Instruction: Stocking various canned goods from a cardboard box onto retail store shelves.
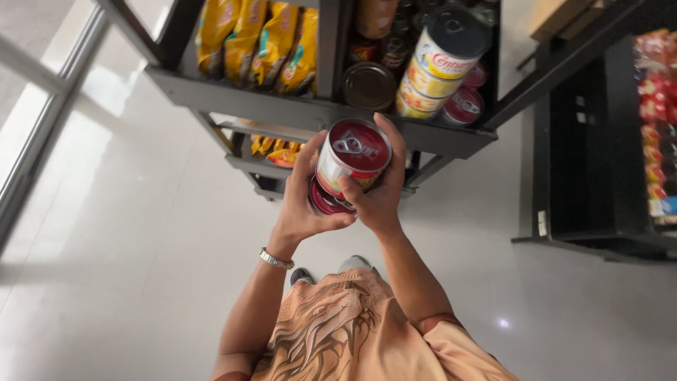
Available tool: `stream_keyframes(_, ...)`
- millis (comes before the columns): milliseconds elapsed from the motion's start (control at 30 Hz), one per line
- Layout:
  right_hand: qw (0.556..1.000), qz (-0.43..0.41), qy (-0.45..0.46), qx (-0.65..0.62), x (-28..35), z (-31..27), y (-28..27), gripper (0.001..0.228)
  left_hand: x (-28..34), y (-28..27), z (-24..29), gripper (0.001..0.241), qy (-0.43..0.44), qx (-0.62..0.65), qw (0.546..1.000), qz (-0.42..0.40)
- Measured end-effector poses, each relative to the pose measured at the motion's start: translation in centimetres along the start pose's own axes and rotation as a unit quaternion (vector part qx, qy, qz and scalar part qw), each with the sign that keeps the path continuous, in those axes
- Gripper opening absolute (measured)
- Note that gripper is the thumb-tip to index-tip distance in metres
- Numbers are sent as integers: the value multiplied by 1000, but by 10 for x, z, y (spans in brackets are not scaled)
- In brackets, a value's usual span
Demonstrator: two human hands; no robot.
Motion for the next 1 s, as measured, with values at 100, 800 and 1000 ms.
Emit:
stream_keyframes(100, 997, 56, -48, 37, -8, -6, -15, 97, -17, 2, -12, 124, -81, 78, 992, -54)
stream_keyframes(800, 976, 203, -64, 40, -19, -23, -150, 83, -110, 50, -43, 72, -63, 147, 985, -72)
stream_keyframes(1000, 980, 186, -46, 57, -13, -14, -168, 86, -112, 44, 27, 65, 84, -216, 973, 2)
Point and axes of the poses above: each hand's wrist, its own x-axis away from the middle knuckle, its own y-axis out of the palm, z = x × y, the point moved 2 cm from there along -x, towards the middle knuckle, and after that the axes turned 11 degrees about -x, right-handed, at the moved point
